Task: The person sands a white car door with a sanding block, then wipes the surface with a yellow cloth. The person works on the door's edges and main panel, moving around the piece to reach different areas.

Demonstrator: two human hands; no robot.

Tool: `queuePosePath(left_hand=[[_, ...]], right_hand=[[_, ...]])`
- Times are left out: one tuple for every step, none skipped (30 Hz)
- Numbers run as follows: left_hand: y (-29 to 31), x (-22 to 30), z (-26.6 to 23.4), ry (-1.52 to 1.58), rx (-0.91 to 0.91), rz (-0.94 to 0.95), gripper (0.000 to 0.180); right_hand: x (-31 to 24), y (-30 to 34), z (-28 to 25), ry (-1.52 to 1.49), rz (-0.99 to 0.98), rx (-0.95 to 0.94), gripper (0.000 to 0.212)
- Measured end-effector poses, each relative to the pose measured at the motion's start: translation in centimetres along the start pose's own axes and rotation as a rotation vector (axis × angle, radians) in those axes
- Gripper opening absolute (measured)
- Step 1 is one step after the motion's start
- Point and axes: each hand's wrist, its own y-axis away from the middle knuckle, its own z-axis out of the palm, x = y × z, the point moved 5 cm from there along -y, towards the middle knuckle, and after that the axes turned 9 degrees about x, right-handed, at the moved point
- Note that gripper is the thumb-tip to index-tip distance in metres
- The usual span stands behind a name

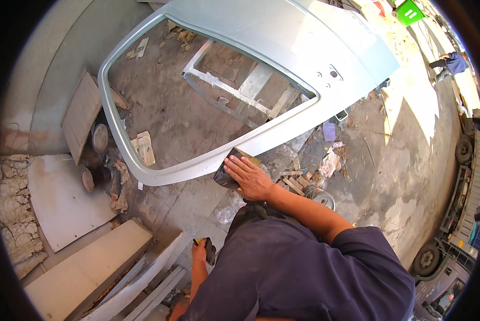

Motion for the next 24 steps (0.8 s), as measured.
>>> queuePosePath(left_hand=[[-0.2, 0.1, 0.3, -0.02, -0.018, 0.025, 0.043], [-0.1, -0.1, 0.4, -0.018, 0.008, 0.022, 0.044], [0.1, -0.1, 0.5, -0.017, 0.032, 0.018, 0.044], [0.3, 0.2, 0.6, -0.02, 0.053, 0.018, 0.044], [0.5, 0.3, 0.6, -0.011, 0.066, 0.015, 0.044], [0.7, 0.3, 0.5, -0.001, 0.081, 0.011, 0.044], [0.7, 0.4, 0.8, 0.011, 0.092, 0.01, 0.044], [0.7, 0.2, 1.0, 0.02, 0.087, 0.003, 0.044], [0.7, 0.0, 1.2, 0.03, 0.082, -0.004, 0.043], [0.8, -0.1, 1.5, 0.038, 0.078, -0.012, 0.043], [0.9, -0.3, 1.6, 0.045, 0.046, -0.035, 0.041], [0.8, -0.8, 1.7, 0.015, 0.048, 0.011, 0.041], [0.8, -1.4, 1.8, -0.015, 0.05, 0.058, 0.041], [0.9, -2.7, 1.5, -0.046, 0.056, 0.101, 0.041], [0.3, -5.0, 0.8, -0.065, 0.033, 0.189, 0.043], [-0.4, -6.7, 0.4, -0.086, 0.003, 0.279, 0.044], [-0.5, -7.6, 0.7, -0.069, -0.012, 0.267, 0.046], [-0.3, -8.1, 0.8, -0.054, 0.009, 0.219, 0.047], [0.0, -8.5, 0.8, -0.039, 0.03, 0.17, 0.049], [0.4, -8.7, 0.8, -0.024, 0.052, 0.124, 0.05], [1.2, -8.1, 1.3, -0.012, 0.104, 0.023, 0.05], [1.5, -7.1, 1.7, -0.015, 0.142, -0.005, 0.051], [2.4, -6.3, 1.8, -0.017, 0.187, -0.045, 0.051], [3.0, -5.2, 2.0, -0.04, 0.213, -0.021, 0.051]], right_hand=[[1.3, 0.2, -0.7, 0.026, 0.006, 0.025, 0.091], [2.9, 0.2, -2.2, 0.048, 0.005, 0.042, 0.088], [5.5, 0.5, -4.4, 0.15, 0.089, 0.043, 0.085], [9.2, 1.5, -6.1, 0.213, 0.176, 0.149, 0.082], [12.7, 2.8, -8.6, 0.283, 0.265, 0.2, 0.076], [16.1, 4.0, -10.4, 0.38, 0.339, 0.216, 0.07], [19.3, 5.4, -12.6, 0.434, 0.411, 0.258, 0.068], [22.6, 7.0, -14.5, 0.497, 0.483, 0.29, 0.068], [25.6, 8.6, -16.1, 0.553, 0.568, 0.312, 0.067], [28.5, 10.3, -17.5, 0.575, 0.642, 0.347, 0.067], [30.2, 10.8, -18.4, 0.601, 0.633, 0.33, 0.067], [31.0, 10.5, -19.0, 0.625, 0.629, 0.313, 0.067], [31.6, 9.7, -19.0, 0.638, 0.583, 0.264, 0.067], [31.7, 8.6, -19.0, 0.648, 0.537, 0.212, 0.067], [31.7, 7.2, -19.2, 0.65, 0.488, 0.163, 0.068], [32.0, 6.0, -19.5, 0.656, 0.457, 0.133, 0.068], [32.3, 4.7, -19.5, 0.666, 0.426, 0.101, 0.068], [32.4, 2.9, -19.5, 0.671, 0.389, 0.069, 0.069], [32.7, 1.0, -19.3, 0.676, 0.386, 0.012, 0.068], [33.0, -0.8, -19.2, 0.66, 0.345, 0.016, 0.068], [33.7, -2.5, -19.1, 0.65, 0.304, 0.018, 0.068], [34.2, -4.2, -19.1, 0.64, 0.267, 0.033, 0.068], [34.3, -6.5, -18.7, 0.686, 0.235, 0.008, 0.067], [34.5, -9.0, -18.7, 0.712, 0.22, 0.008, 0.066]])
